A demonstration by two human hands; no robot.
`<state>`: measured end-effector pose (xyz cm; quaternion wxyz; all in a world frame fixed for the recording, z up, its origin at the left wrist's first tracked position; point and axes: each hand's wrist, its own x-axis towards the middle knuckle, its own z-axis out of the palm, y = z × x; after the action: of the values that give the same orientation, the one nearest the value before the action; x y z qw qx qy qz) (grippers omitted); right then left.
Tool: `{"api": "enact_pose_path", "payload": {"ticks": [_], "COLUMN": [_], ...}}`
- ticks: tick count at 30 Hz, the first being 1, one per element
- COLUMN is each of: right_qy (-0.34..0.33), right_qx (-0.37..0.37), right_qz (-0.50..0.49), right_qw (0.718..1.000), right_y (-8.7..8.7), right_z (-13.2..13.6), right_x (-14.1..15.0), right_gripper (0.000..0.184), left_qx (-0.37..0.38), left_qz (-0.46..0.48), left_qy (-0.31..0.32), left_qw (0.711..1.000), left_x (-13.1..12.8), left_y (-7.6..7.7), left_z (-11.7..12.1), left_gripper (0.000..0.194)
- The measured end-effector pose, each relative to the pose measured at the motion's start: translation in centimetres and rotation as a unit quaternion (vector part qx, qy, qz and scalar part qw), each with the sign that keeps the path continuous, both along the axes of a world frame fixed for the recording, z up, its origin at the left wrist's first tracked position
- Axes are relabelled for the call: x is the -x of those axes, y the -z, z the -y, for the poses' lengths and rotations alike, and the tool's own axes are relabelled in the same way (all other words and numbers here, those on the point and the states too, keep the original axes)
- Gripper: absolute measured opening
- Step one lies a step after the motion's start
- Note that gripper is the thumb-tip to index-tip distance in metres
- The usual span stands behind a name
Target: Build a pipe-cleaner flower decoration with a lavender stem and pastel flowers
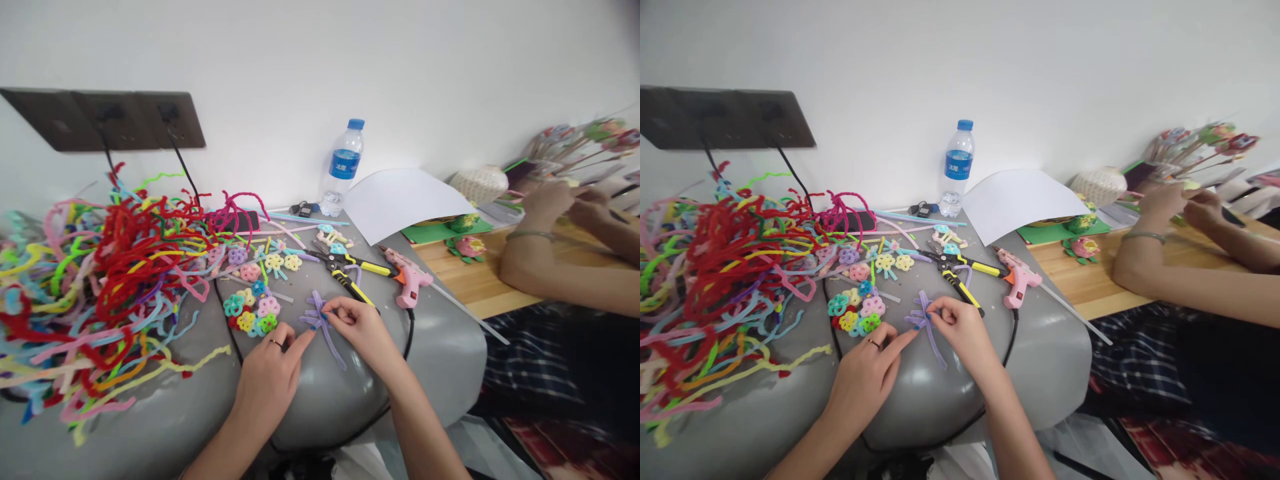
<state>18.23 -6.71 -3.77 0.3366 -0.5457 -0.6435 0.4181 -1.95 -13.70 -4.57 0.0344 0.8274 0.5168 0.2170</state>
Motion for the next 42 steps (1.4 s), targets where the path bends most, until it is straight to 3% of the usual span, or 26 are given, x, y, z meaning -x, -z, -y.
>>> {"api": "enact_pose_path", "payload": {"ticks": [42], "right_qy": [0.0], "right_qx": [0.001], "right_qz": [0.005], "right_qw": [1.0], "right_y": [-0.33], "right_z": [0.05], "right_x": [0.06], "right_gripper": [0.029], "left_qx": [0.006], "left_qz": [-0.008], "left_qy": [0.001], "left_qw": [1.0], "left_x": [-0.03], "left_y": [-0.12], "left_z": [-0.09], "left_gripper": [0.05]}}
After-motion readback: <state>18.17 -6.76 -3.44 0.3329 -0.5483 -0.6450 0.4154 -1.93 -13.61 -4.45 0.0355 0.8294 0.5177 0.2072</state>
